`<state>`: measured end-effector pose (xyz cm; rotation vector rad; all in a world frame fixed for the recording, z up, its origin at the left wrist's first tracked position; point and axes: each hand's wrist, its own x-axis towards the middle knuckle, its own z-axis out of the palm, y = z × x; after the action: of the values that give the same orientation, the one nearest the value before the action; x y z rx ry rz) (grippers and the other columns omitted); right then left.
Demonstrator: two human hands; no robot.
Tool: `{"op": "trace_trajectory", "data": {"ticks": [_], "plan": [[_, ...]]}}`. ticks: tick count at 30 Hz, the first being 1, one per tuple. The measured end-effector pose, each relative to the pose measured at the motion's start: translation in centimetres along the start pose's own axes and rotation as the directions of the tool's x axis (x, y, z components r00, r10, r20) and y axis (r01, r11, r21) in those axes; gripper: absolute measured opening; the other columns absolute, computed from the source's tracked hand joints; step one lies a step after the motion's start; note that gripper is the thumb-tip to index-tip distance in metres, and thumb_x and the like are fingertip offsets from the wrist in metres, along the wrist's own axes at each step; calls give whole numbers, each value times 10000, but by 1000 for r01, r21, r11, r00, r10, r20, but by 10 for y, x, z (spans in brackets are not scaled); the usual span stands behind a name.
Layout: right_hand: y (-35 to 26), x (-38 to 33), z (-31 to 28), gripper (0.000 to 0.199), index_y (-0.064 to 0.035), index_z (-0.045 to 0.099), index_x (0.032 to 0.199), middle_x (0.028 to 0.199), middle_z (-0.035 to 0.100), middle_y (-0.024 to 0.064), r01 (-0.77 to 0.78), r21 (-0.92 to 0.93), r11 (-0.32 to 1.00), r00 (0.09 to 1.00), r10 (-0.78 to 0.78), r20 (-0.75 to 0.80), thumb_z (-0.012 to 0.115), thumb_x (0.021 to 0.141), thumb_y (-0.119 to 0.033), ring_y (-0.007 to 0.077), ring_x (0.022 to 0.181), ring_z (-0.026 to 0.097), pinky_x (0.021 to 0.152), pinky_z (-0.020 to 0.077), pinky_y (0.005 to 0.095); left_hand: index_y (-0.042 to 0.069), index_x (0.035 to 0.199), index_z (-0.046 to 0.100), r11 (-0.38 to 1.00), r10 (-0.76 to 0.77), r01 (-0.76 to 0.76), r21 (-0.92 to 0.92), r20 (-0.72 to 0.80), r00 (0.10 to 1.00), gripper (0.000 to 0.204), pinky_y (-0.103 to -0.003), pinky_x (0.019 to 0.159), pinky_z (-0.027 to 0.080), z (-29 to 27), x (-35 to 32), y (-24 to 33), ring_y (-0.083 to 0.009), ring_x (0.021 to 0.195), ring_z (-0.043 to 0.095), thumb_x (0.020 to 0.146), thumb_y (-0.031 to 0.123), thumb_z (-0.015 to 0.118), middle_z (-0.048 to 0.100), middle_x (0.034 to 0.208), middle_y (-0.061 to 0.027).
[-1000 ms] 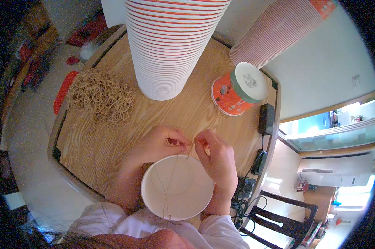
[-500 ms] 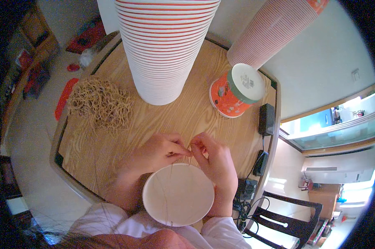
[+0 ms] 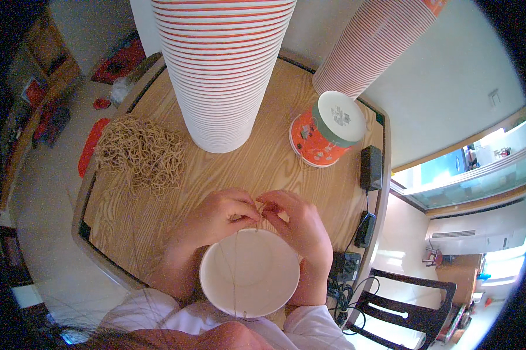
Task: Securing rubber bands around the rims of paper bowls.
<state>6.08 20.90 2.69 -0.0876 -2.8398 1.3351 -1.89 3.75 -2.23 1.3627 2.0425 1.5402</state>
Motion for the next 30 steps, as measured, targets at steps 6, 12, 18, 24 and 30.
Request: {"op": "trace_trajectory", "data": {"ticks": [6,12,18,24,30], "plan": [[9,-1,-1,128,-19,661,894,813,637,110,20,-44,999,1000,-19,6,674,770,-45,264,747,647,649,513,331,8,838,677,999,-28,28,-37,-5,1000,107,-380,710,484,0,0,1,-292,798,608,767,88,675,620,818,-114],[12,-1,-2,125,-5,621,830,769,612,155,7,-56,998,998,-4,55,647,814,-126,324,708,615,618,487,370,8,832,680,998,-56,56,-31,8,998,105,-385,698,481,-3,-2,2,-302,775,611,775,96,665,619,805,-128],[9,2,0,148,3,552,834,756,567,187,46,-139,989,997,-36,71,595,865,-135,367,728,585,626,466,404,7,831,683,992,-108,110,-57,45,993,108,-388,697,482,-6,-3,4,-303,775,615,776,98,661,630,804,-131],[11,-1,1,110,-6,573,862,800,591,158,27,-17,999,999,-27,31,630,836,-97,330,746,596,634,473,377,17,830,686,989,-114,117,-86,41,993,104,-367,671,492,-6,-3,2,-281,754,629,766,98,675,641,810,-131],[-1,-2,-6,100,-10,625,845,792,611,130,-40,-63,997,998,44,50,672,790,-79,283,723,607,634,486,343,16,877,657,976,-154,159,-152,45,987,131,-303,575,475,-7,-4,0,-171,655,606,819,132,679,626,751,-83]]}}
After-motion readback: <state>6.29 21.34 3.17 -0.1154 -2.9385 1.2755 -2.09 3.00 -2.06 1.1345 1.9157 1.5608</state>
